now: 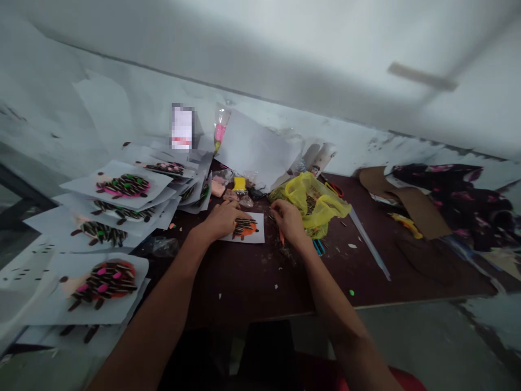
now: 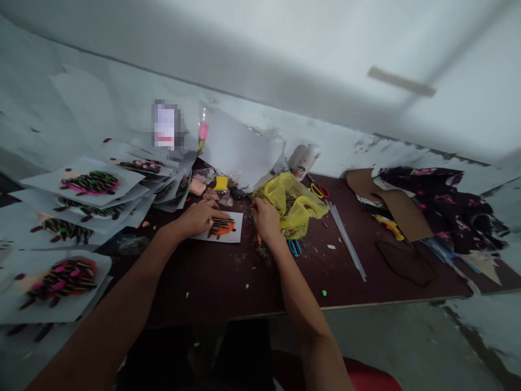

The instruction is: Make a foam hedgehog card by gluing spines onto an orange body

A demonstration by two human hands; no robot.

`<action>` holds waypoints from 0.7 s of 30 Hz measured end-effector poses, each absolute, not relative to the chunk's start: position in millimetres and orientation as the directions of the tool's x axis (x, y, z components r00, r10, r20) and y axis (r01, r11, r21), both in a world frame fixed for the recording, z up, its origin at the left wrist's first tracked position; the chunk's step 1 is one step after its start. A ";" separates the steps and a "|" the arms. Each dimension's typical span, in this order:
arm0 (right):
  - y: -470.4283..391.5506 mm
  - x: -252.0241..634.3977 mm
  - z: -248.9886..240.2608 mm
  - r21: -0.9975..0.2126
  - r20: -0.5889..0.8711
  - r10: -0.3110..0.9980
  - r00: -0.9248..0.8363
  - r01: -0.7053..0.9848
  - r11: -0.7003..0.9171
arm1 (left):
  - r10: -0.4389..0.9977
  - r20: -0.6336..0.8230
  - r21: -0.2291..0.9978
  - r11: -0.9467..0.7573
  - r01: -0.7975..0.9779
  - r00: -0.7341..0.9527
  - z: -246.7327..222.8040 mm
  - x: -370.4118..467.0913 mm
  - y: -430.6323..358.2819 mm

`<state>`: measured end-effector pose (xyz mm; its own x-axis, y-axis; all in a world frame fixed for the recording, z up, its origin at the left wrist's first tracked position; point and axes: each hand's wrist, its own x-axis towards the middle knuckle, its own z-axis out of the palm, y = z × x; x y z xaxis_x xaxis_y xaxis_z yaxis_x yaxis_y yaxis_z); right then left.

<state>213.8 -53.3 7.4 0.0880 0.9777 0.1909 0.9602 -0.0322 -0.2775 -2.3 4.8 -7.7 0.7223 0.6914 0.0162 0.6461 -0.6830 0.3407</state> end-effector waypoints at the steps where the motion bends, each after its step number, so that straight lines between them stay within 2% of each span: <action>1: -56.2 212.3 6.5 -0.336 0.207 0.977 0.059 0.942 0.015 | 0.693 0.011 0.340 -0.681 0.648 0.721 -8.2 -2.3 5.2; 4: -64.2 206.0 1.1 -0.464 0.206 0.978 -0.018 0.879 0.114 | 0.702 0.002 0.344 -0.669 0.658 0.712 -9.5 -2.0 5.9; 7: -69.6 198.8 -3.8 -0.499 0.170 0.984 -0.045 0.857 0.125 | 0.706 0.002 0.357 -0.662 0.659 0.709 -9.5 -1.7 5.8; 12: -72.2 196.6 -1.3 -0.438 0.159 0.986 -0.043 0.893 0.109 | 0.713 -0.017 0.345 -0.653 0.674 0.701 -7.3 -2.0 5.4; 17: -70.3 209.5 2.9 -0.320 0.166 0.984 0.072 0.947 -0.015 | 0.709 -0.018 0.334 -0.661 0.672 0.705 -8.3 -2.4 6.9; 21: -69.2 213.0 2.2 -0.335 0.191 0.977 0.096 0.942 -0.027 | 0.707 0.014 0.333 -0.670 0.663 0.707 -12.5 -2.9 8.8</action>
